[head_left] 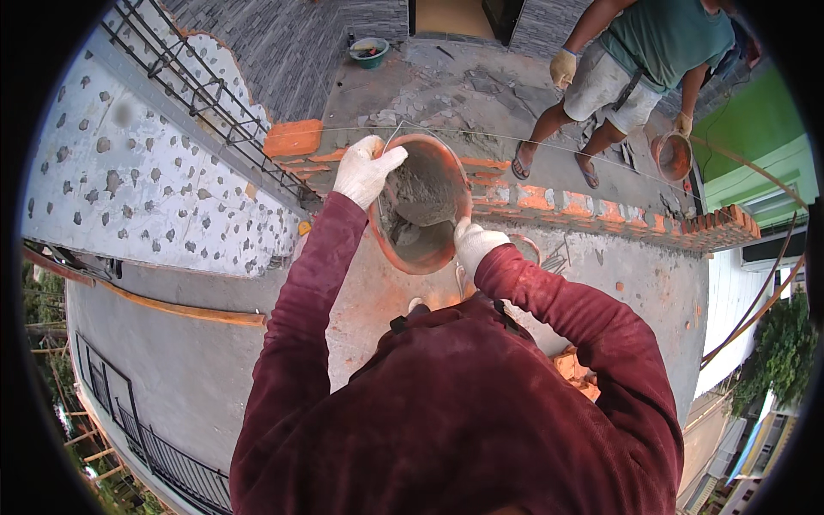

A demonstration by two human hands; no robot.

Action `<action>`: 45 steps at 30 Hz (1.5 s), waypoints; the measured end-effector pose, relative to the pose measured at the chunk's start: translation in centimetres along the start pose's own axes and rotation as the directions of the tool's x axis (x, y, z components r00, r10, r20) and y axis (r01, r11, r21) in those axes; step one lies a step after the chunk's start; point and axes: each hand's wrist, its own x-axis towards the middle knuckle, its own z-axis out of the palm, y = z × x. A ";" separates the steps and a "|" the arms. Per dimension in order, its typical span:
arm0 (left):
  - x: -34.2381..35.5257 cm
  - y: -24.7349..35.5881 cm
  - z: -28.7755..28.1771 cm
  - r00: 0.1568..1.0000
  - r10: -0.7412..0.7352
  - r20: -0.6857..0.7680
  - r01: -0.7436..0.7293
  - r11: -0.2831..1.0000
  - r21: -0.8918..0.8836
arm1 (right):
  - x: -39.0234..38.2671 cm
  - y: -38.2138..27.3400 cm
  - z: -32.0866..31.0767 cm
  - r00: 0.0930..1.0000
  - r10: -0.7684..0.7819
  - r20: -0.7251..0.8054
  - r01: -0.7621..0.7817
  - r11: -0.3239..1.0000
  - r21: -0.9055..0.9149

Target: The person scoops mortar from a bucket with a trowel, spreads it on a partially built brick wall, and places bricks one by one. They tap bricks into alignment and continue the process along the wall.

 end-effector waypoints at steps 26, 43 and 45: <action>-4.0 9.0 -0.4 0.984 0.178 -0.028 -0.176 0.919 -0.353 | -1.6 3.1 -2.3 0.847 -0.479 0.230 -0.411 -0.317 0.855; -11.0 0.1 10.6 0.806 -0.260 -0.531 0.006 0.901 -0.433 | -5.0 7.3 7.1 0.702 -0.710 -0.053 -0.663 -0.679 0.315; -12.5 -3.2 12.0 0.783 -0.330 -0.528 0.172 0.929 -0.326 | -6.7 9.0 10.9 0.756 -0.646 -0.108 -0.592 -0.745 0.308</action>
